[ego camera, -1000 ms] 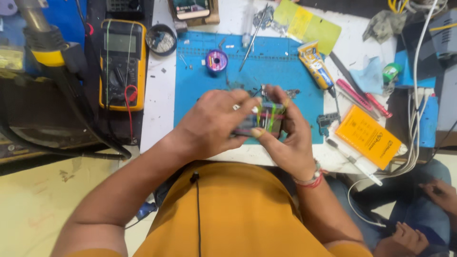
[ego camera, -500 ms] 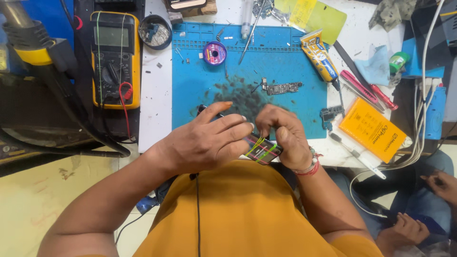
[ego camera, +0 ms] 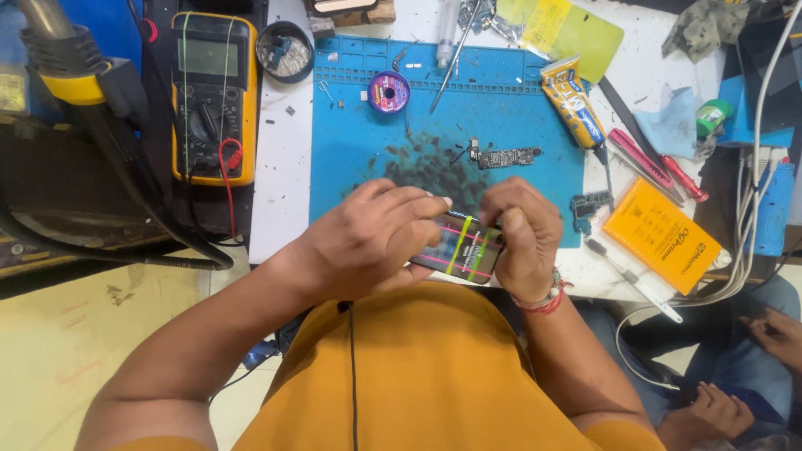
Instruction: The person handles a smartphone secured with rubber bands, using a multimeter to test its electrical connections. They then remove the rubber bands, inspect the device, and reapply the bands to hold the phone together.
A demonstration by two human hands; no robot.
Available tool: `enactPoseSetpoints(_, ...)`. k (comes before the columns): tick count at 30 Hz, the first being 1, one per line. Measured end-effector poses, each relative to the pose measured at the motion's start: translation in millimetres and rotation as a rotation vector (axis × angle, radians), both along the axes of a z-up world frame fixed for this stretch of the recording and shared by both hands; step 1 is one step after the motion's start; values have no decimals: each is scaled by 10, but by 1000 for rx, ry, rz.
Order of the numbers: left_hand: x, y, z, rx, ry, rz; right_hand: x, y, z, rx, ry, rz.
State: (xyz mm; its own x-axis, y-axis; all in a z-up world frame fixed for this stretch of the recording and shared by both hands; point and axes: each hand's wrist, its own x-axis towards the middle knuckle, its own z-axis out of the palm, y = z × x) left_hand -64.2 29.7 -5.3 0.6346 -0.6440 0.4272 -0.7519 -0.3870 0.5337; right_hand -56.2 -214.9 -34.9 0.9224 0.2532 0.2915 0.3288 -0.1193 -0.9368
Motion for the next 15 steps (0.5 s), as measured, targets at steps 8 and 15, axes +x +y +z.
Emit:
enactPoseSetpoints(8,-5,-174,-27,-288,323,369,-40,9,-91,87,-167,-308)
enactPoseSetpoints(15,-37,-315,-83,-358,433,532,-238,108,-252,-66,-223,-289)
